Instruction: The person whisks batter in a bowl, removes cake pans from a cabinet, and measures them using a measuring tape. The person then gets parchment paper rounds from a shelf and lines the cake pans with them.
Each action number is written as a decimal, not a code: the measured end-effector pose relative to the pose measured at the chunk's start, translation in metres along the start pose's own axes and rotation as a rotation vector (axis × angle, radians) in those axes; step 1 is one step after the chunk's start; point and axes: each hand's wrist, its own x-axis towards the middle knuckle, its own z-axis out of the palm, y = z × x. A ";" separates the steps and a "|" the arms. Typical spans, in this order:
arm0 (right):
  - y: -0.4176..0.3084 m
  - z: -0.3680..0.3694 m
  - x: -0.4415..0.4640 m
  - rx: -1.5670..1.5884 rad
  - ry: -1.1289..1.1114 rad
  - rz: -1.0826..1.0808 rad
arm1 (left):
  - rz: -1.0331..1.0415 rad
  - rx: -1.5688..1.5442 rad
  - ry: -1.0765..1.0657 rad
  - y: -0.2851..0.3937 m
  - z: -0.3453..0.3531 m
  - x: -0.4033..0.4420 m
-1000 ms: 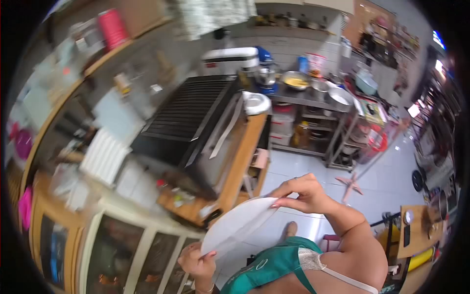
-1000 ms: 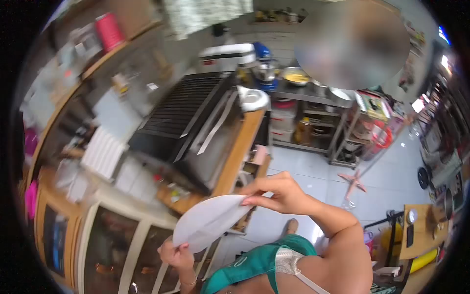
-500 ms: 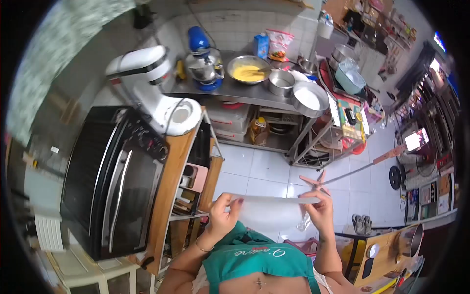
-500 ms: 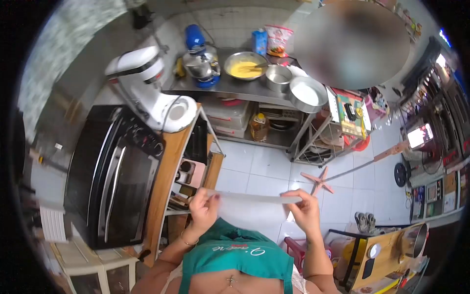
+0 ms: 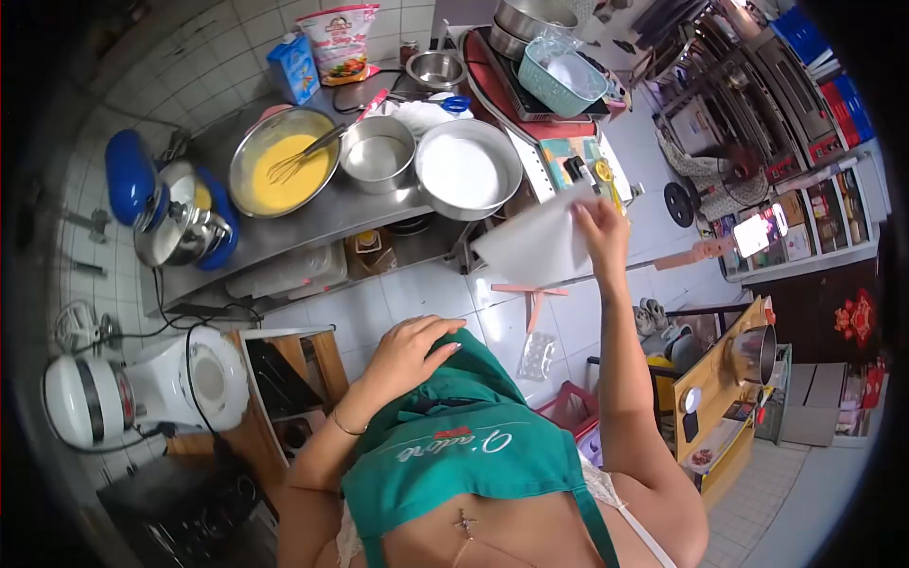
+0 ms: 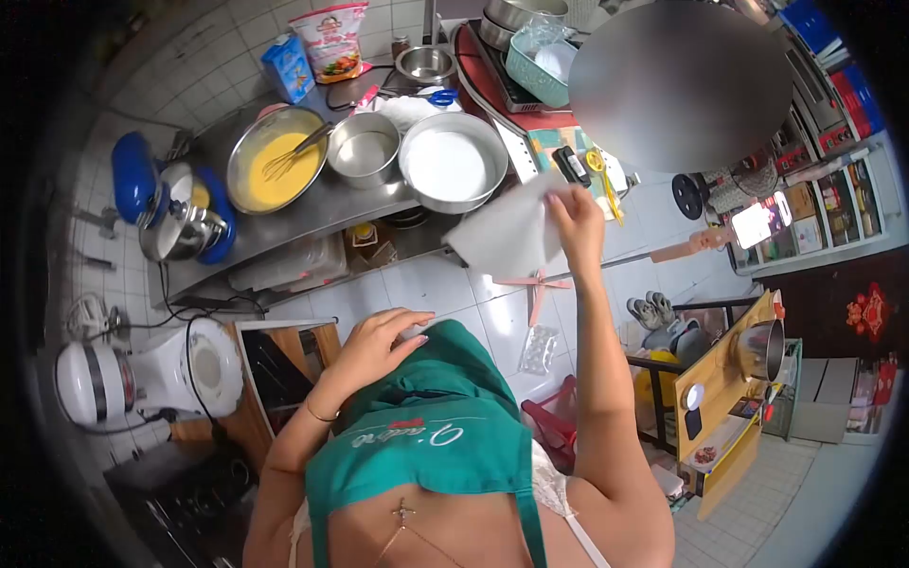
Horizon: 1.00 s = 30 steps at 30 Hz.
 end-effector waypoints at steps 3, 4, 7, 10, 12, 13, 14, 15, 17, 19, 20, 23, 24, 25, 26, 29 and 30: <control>0.045 0.054 0.073 0.060 -0.035 0.045 | 0.108 0.138 -0.040 -0.013 -0.017 0.051; 0.062 0.076 0.092 0.100 -0.049 0.063 | 0.162 0.173 -0.034 -0.020 -0.018 0.068; 0.064 0.127 0.122 0.053 -0.148 0.106 | 0.213 0.189 0.004 -0.038 -0.016 0.121; 0.088 0.171 0.134 -0.008 -0.205 0.097 | 0.150 0.198 0.045 -0.060 -0.012 0.174; 0.116 0.197 0.140 0.061 -0.221 0.119 | 0.116 0.205 0.091 -0.075 -0.005 0.211; 0.124 0.205 0.139 0.092 -0.226 0.136 | 0.071 0.259 0.132 -0.084 0.001 0.225; 0.112 0.203 0.141 -0.007 -0.280 0.135 | 0.030 0.314 0.169 -0.095 0.007 0.237; 0.104 0.204 0.141 -0.054 -0.292 0.111 | -0.009 0.365 0.204 -0.103 0.012 0.248; 0.097 0.209 0.141 -0.153 -0.309 0.062 | -0.198 0.441 0.130 -0.106 0.012 0.265; 0.108 0.219 0.139 -0.243 -0.334 0.065 | -0.427 0.561 -0.027 -0.105 0.011 0.276; 0.106 0.222 0.138 -0.321 -0.357 0.099 | -0.390 0.720 -0.047 -0.116 0.020 0.272; 0.101 0.227 0.135 -0.377 -0.396 0.176 | -0.533 0.752 -0.239 -0.125 0.033 0.279; 0.101 0.228 0.135 -0.366 -0.403 0.194 | -0.497 0.735 -0.239 -0.129 0.037 0.282; 0.102 0.228 0.132 -0.387 -0.436 0.162 | -0.461 0.717 -0.240 -0.134 0.040 0.286; 0.103 0.229 0.131 -0.409 -0.466 0.125 | -0.422 0.700 -0.236 -0.140 0.043 0.291; 0.097 0.230 0.132 -0.471 -0.535 0.086 | -0.479 0.820 -0.033 -0.158 0.056 0.295; 0.092 0.227 0.130 -0.460 -0.507 0.043 | -0.582 0.675 -0.129 -0.174 0.063 0.295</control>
